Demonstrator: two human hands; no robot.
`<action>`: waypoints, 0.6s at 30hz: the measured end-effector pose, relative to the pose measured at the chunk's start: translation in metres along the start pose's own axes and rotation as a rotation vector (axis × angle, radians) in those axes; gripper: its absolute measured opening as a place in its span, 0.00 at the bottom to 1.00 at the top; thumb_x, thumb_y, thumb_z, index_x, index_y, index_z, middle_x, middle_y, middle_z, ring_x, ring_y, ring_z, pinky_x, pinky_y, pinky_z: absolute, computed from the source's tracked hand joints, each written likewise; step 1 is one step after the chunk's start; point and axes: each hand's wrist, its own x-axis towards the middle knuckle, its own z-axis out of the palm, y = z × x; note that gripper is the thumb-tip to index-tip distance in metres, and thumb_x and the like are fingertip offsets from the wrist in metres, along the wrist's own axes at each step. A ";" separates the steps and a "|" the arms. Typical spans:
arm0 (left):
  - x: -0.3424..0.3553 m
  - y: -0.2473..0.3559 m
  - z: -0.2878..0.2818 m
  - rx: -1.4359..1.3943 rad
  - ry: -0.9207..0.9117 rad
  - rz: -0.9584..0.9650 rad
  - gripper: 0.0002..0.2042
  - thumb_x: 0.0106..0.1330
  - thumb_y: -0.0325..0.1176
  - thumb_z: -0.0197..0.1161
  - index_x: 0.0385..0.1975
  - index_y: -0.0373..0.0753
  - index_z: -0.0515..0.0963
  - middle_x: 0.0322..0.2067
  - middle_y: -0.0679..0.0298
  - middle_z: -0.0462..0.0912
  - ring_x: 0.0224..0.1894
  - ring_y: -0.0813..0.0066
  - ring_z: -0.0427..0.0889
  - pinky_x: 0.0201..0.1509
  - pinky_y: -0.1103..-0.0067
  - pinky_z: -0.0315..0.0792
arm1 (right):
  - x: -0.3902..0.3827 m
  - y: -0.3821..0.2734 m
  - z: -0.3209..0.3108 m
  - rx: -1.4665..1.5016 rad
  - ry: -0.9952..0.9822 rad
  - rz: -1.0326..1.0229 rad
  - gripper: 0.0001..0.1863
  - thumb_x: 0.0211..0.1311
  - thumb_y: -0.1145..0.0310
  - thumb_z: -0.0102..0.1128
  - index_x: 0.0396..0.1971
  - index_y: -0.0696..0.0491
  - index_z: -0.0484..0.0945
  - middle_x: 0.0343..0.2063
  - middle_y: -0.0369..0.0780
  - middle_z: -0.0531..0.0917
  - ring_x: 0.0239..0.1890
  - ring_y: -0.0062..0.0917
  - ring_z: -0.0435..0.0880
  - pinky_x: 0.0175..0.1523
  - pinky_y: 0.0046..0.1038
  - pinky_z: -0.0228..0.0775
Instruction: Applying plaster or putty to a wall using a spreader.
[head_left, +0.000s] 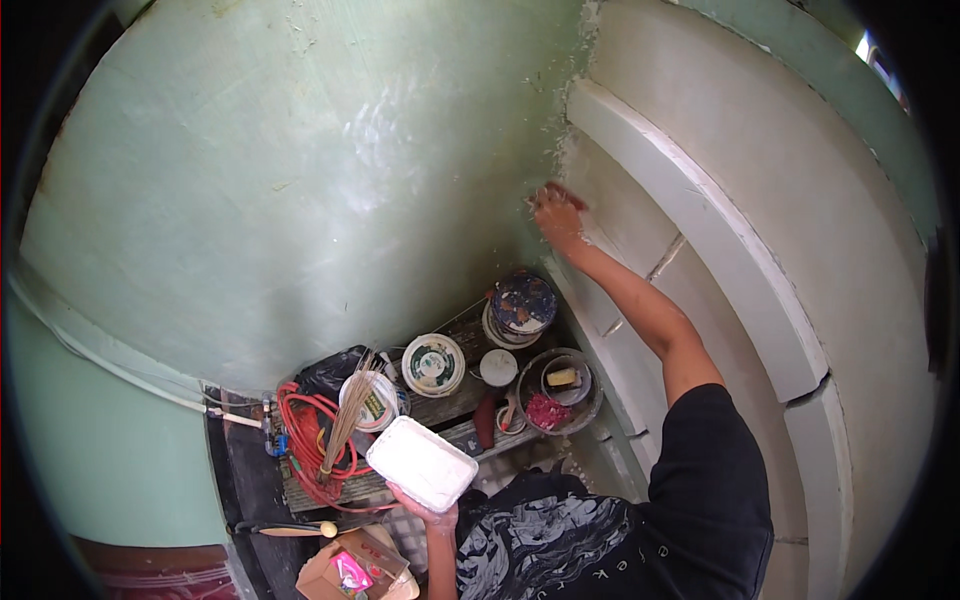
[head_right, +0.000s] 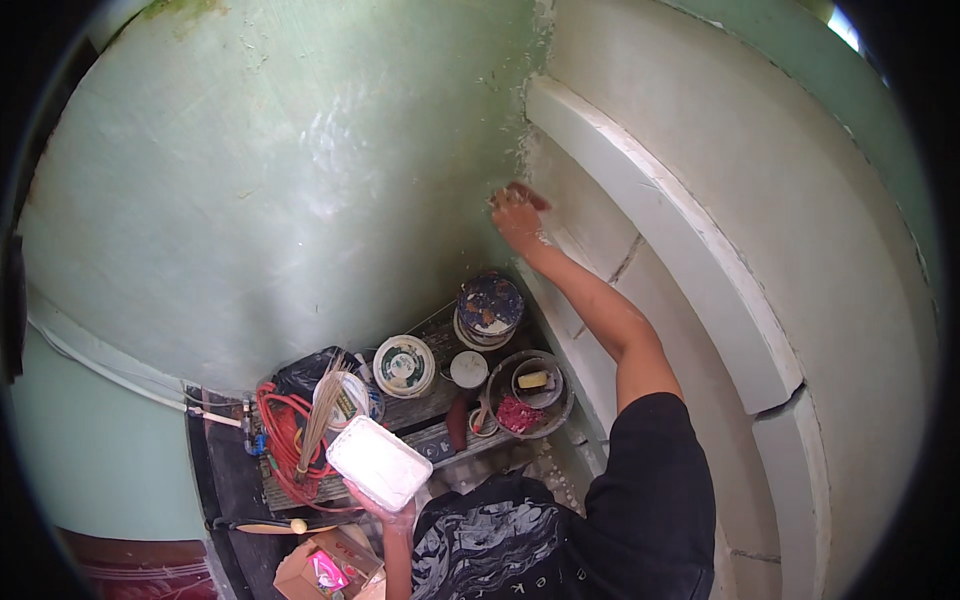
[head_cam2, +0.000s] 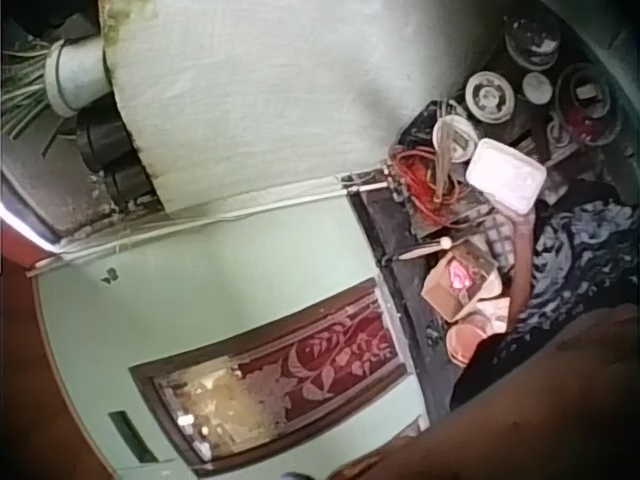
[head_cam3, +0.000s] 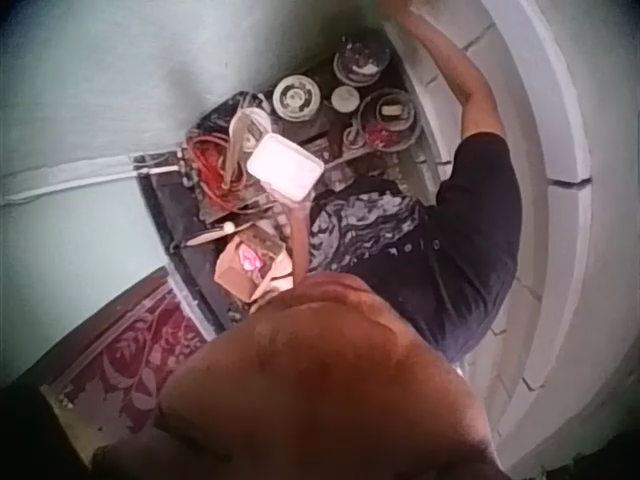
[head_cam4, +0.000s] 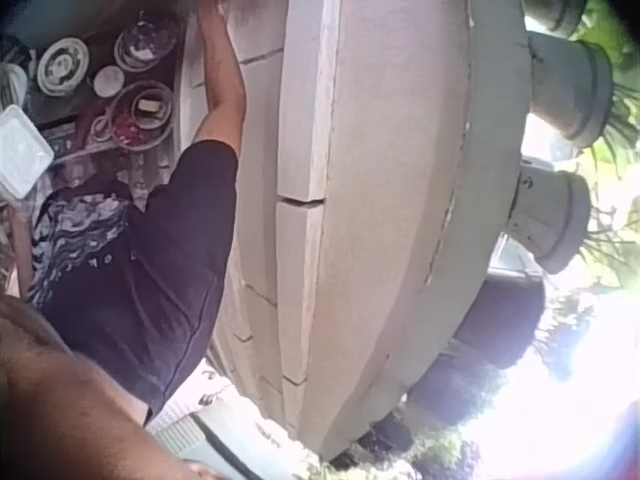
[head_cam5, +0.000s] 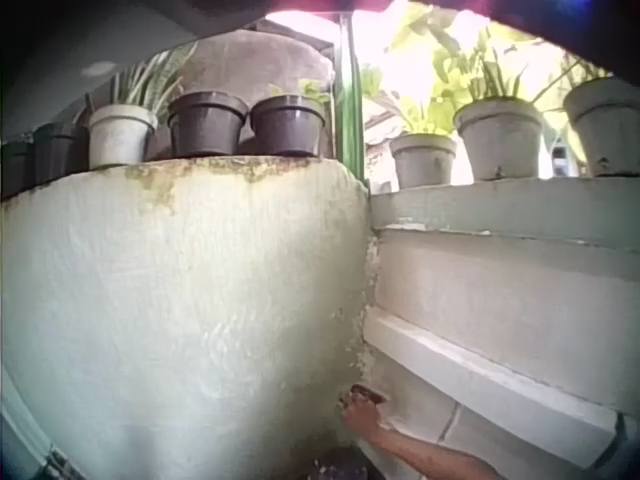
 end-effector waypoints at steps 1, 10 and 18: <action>-0.003 0.002 -0.005 -0.010 0.013 0.015 0.34 0.67 0.62 0.34 0.68 0.49 0.50 0.67 0.65 0.56 0.66 0.59 0.61 0.68 0.61 0.57 | 0.011 -0.002 -0.020 -0.059 0.110 -0.022 0.10 0.50 0.71 0.55 0.31 0.57 0.81 0.38 0.41 0.76 0.42 0.30 0.79 0.36 0.26 0.76; 0.012 0.010 0.026 0.044 0.006 0.015 0.34 0.65 0.63 0.37 0.68 0.51 0.52 0.65 0.66 0.59 0.65 0.60 0.63 0.66 0.60 0.59 | -0.006 -0.001 -0.012 0.186 -0.075 0.209 0.08 0.50 0.73 0.54 0.31 0.56 0.80 0.34 0.44 0.77 0.34 0.34 0.80 0.36 0.34 0.76; 0.045 0.005 0.042 -0.033 -0.006 -0.146 0.34 0.66 0.58 0.42 0.65 0.40 0.55 0.61 0.58 0.65 0.60 0.57 0.69 0.63 0.62 0.63 | -0.066 -0.078 -0.226 1.339 0.006 0.353 0.10 0.57 0.70 0.57 0.34 0.62 0.79 0.21 0.40 0.77 0.23 0.22 0.73 0.30 0.27 0.65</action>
